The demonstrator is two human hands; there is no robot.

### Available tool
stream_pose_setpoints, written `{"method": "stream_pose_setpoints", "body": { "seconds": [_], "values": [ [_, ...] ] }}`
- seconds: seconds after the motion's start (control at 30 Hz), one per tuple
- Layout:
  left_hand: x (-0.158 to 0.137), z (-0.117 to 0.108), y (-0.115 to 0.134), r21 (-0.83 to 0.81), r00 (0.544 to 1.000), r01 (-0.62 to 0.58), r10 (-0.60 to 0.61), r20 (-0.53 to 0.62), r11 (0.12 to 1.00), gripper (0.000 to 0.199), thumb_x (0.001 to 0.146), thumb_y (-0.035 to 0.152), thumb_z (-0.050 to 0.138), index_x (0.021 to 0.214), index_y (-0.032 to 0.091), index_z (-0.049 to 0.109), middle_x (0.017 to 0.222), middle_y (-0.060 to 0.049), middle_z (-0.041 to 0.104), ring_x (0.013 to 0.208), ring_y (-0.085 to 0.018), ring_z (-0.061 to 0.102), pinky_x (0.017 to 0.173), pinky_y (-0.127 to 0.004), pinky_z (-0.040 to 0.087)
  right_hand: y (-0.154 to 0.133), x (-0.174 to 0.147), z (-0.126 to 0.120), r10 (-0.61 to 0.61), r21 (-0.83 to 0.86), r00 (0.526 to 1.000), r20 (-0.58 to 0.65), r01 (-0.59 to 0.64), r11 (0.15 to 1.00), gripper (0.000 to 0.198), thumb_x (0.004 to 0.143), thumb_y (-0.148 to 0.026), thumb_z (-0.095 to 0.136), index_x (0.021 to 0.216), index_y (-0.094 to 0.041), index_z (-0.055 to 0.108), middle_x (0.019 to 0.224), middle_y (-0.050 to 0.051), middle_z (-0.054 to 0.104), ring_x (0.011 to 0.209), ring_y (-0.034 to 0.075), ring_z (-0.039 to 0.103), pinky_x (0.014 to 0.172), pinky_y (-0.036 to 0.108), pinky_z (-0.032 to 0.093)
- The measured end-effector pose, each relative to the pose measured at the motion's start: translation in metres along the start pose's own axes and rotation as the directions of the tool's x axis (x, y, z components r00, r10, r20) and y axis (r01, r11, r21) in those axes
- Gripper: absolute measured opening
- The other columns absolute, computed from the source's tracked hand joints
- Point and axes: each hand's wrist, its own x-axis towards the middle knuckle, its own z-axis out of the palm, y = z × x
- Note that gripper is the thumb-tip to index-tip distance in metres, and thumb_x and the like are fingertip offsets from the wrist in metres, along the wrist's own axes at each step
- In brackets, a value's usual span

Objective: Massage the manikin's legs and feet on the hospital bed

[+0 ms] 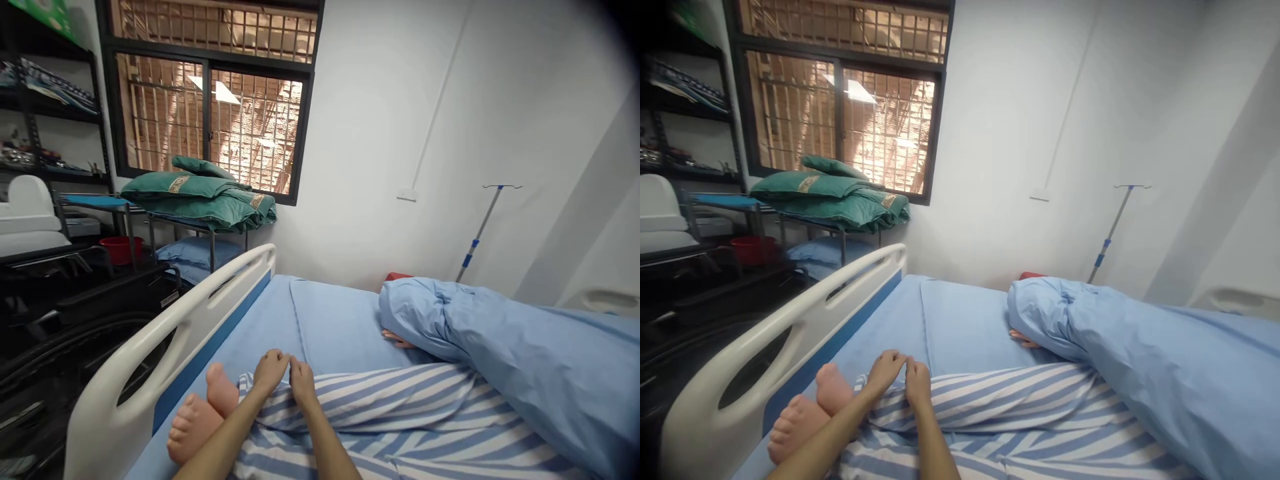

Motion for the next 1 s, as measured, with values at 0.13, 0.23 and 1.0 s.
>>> {"method": "stream_pose_setpoints", "body": {
  "seconds": [0.13, 0.23, 1.0],
  "values": [
    [-0.001, 0.016, -0.005, 0.019, 0.998, -0.064, 0.064, 0.01, 0.998, 0.038, 0.078, 0.032, 0.025, 0.068, 0.016, 0.057, 0.065, -0.003, 0.058, 0.064, -0.012, 0.051, 0.056, -0.021, 0.033, 0.002, -0.002, 0.002, -0.017, -0.039, 1.0, -0.022, 0.016, 0.999, 0.056, 0.082, -0.045, 0.014, 0.047, -0.017, 0.048, 0.047, 0.001, 0.051, 0.047, 0.011, 0.044, 0.045, 0.021, 0.028],
    [-0.008, 0.033, -0.014, 0.244, 0.98, -0.184, 0.158, 0.122, 0.952, 0.037, 0.08, 0.027, 0.021, 0.083, 0.017, 0.057, 0.081, -0.008, 0.059, 0.076, -0.016, 0.053, 0.065, -0.026, 0.036, 0.004, -0.003, 0.003, -0.025, -0.077, 0.998, -0.061, 0.02, 0.997, 0.054, 0.083, -0.044, 0.015, 0.049, -0.018, 0.047, 0.051, 0.002, 0.053, 0.049, 0.012, 0.044, 0.047, 0.022, 0.029],
    [-0.026, 0.027, -0.002, 0.228, 0.994, -0.007, -0.018, 0.106, 0.974, 0.044, 0.079, 0.037, 0.022, 0.084, 0.014, 0.058, 0.084, -0.013, 0.06, 0.08, -0.021, 0.055, 0.069, -0.032, 0.039, 0.002, 0.018, -0.012, -0.142, -0.516, 0.988, 0.067, 0.156, 0.842, 0.044, 0.084, -0.033, 0.023, 0.062, -0.016, 0.057, 0.062, 0.004, 0.06, 0.055, 0.011, 0.049, 0.054, 0.022, 0.026]
  ]
}}
